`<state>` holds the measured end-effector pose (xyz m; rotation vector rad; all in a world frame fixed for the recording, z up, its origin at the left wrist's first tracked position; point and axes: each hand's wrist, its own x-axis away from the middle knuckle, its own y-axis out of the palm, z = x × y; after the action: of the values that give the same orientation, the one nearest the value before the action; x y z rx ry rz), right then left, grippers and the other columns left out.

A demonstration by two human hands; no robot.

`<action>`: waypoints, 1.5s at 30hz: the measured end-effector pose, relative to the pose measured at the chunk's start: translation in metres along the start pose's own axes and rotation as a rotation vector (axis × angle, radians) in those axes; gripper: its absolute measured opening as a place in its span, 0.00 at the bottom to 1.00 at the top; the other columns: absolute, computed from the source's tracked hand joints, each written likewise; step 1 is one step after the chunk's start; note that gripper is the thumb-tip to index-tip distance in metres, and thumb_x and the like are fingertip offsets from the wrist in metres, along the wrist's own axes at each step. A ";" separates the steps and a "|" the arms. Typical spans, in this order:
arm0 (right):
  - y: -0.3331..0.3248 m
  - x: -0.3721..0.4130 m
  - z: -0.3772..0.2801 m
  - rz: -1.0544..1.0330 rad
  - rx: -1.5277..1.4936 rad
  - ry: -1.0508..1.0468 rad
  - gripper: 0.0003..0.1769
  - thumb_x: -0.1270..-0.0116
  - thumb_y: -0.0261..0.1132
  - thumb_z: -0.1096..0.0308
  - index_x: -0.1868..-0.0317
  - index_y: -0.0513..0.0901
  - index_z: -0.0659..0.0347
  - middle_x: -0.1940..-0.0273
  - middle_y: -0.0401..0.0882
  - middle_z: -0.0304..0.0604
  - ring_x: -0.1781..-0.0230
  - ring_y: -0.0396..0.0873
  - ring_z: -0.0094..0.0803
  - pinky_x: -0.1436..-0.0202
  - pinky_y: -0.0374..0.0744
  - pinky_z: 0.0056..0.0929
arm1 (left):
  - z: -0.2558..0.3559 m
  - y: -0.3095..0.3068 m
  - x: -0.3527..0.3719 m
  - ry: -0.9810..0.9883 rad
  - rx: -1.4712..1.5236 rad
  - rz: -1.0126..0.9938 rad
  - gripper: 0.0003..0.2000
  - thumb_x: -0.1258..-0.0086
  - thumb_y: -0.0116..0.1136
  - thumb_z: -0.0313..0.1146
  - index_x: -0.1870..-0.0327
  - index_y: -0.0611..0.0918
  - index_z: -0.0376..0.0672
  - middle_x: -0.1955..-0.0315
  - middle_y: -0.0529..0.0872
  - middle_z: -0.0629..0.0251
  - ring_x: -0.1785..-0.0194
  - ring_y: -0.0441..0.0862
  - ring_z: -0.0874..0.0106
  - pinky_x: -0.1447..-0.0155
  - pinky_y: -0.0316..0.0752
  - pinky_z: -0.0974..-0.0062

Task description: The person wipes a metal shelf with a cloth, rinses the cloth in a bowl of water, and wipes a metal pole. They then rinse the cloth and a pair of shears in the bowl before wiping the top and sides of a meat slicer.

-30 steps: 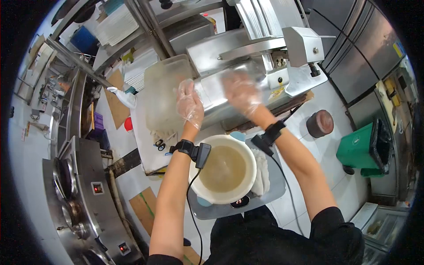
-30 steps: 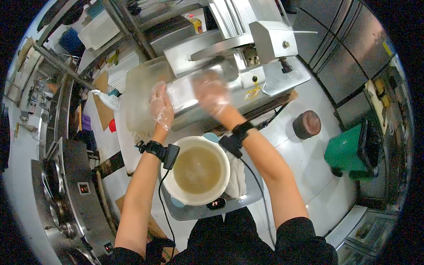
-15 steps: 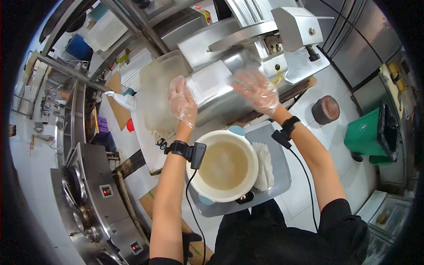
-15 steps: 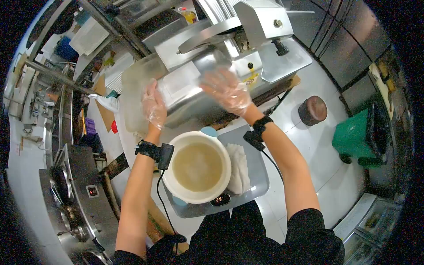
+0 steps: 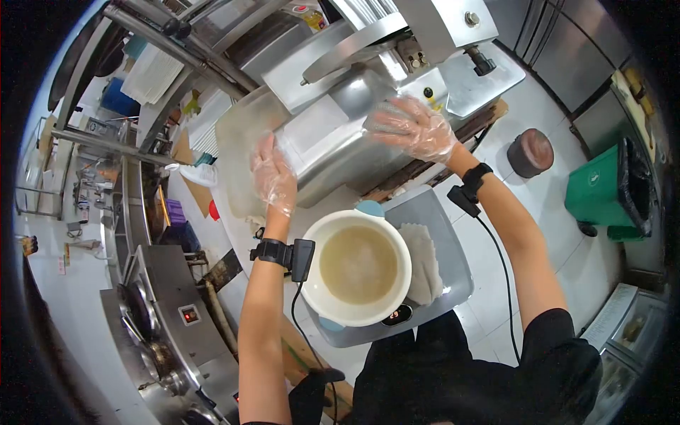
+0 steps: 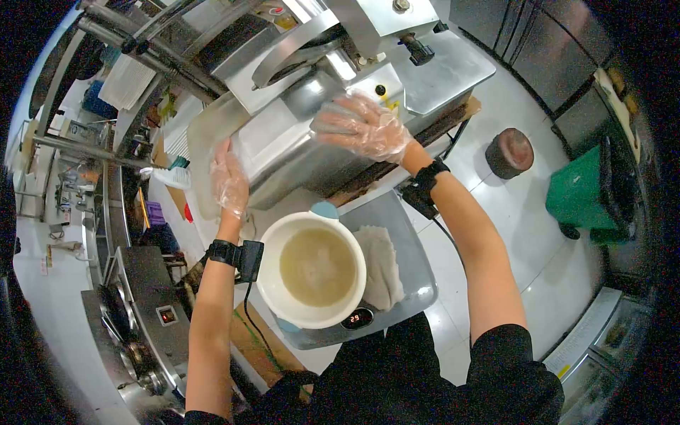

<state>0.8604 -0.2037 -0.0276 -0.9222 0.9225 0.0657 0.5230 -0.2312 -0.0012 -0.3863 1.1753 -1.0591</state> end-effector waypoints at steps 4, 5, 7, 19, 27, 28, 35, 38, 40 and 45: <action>0.012 -0.019 -0.030 0.106 -0.023 0.079 0.39 0.49 0.66 0.68 0.35 0.74 0.27 0.29 0.64 0.27 0.30 0.63 0.41 0.28 0.69 0.47 | 0.005 -0.003 0.000 0.021 -0.018 0.002 0.18 0.24 0.42 0.34 0.37 0.75 0.42 0.40 0.75 0.48 0.37 0.70 0.48 0.32 0.64 0.58; 0.011 -0.025 -0.036 0.089 -0.022 0.081 0.35 0.46 0.65 0.67 0.36 0.75 0.28 0.31 0.67 0.28 0.31 0.65 0.41 0.29 0.70 0.47 | 0.007 -0.004 0.000 0.013 -0.036 -0.003 0.18 0.23 0.42 0.34 0.37 0.75 0.42 0.40 0.75 0.47 0.37 0.70 0.48 0.32 0.64 0.58; 0.008 -0.037 -0.044 0.041 -0.091 0.078 0.34 0.45 0.64 0.65 0.36 0.75 0.29 0.32 0.68 0.28 0.31 0.66 0.40 0.29 0.69 0.47 | 0.010 -0.005 0.000 0.009 -0.041 -0.003 0.17 0.23 0.42 0.33 0.38 0.75 0.41 0.40 0.75 0.47 0.37 0.70 0.49 0.32 0.65 0.58; -0.006 -0.002 -0.028 0.087 0.153 0.462 0.33 0.46 0.66 0.67 0.36 0.76 0.42 0.32 0.69 0.35 0.30 0.64 0.40 0.27 0.68 0.41 | 0.004 -0.004 0.001 0.036 -0.063 -0.003 0.18 0.21 0.40 0.36 0.37 0.74 0.38 0.40 0.76 0.47 0.36 0.71 0.50 0.30 0.62 0.61; 0.006 0.003 -0.032 -0.002 -1.593 0.602 0.35 0.41 0.57 0.71 0.31 0.70 0.36 0.27 0.62 0.31 0.28 0.62 0.42 0.30 0.71 0.39 | -0.003 0.000 0.000 0.049 -0.052 -0.002 0.18 0.22 0.41 0.36 0.37 0.75 0.43 0.40 0.76 0.49 0.35 0.70 0.51 0.30 0.64 0.60; 0.000 0.008 -0.025 -0.079 -1.620 0.537 0.36 0.40 0.56 0.72 0.29 0.69 0.36 0.27 0.61 0.31 0.27 0.61 0.42 0.30 0.72 0.37 | -0.001 -0.001 -0.001 0.063 -0.070 0.010 0.18 0.22 0.41 0.36 0.37 0.75 0.43 0.40 0.76 0.49 0.35 0.70 0.51 0.30 0.64 0.60; -0.036 0.052 -0.052 -0.015 -0.380 0.862 0.37 0.34 0.57 0.78 0.26 0.55 0.59 0.28 0.60 0.54 0.28 0.61 0.48 0.37 0.75 0.37 | 0.004 -0.003 0.002 0.051 -0.036 0.004 0.19 0.20 0.37 0.37 0.37 0.74 0.37 0.40 0.76 0.47 0.35 0.70 0.51 0.30 0.62 0.61; -0.007 0.057 -0.086 0.255 -0.863 1.395 0.30 0.32 0.61 0.71 0.32 0.61 0.65 0.37 0.69 0.58 0.37 0.70 0.49 0.38 0.73 0.38 | 0.005 -0.003 0.001 0.065 -0.041 0.046 0.17 0.23 0.42 0.35 0.39 0.77 0.41 0.42 0.78 0.48 0.38 0.73 0.50 0.34 0.67 0.59; -0.009 0.031 -0.096 0.118 -0.784 1.390 0.26 0.31 0.63 0.64 0.39 0.66 0.67 0.44 0.72 0.58 0.44 0.73 0.47 0.38 0.72 0.40 | 0.007 -0.004 0.000 0.046 -0.023 0.044 0.17 0.23 0.42 0.35 0.40 0.77 0.41 0.43 0.78 0.48 0.39 0.73 0.50 0.34 0.67 0.59; 0.015 0.024 -0.103 -0.209 -0.604 0.945 0.18 0.35 0.64 0.68 0.45 0.72 0.52 0.51 0.72 0.52 0.58 0.79 0.57 0.53 0.78 0.50 | 0.004 -0.004 0.001 0.054 -0.039 0.027 0.18 0.22 0.38 0.35 0.38 0.74 0.38 0.42 0.77 0.46 0.38 0.72 0.48 0.32 0.65 0.60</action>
<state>0.8017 -0.2743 -0.0811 -1.6634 1.7176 -0.3153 0.5251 -0.2352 0.0025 -0.3731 1.2477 -1.0294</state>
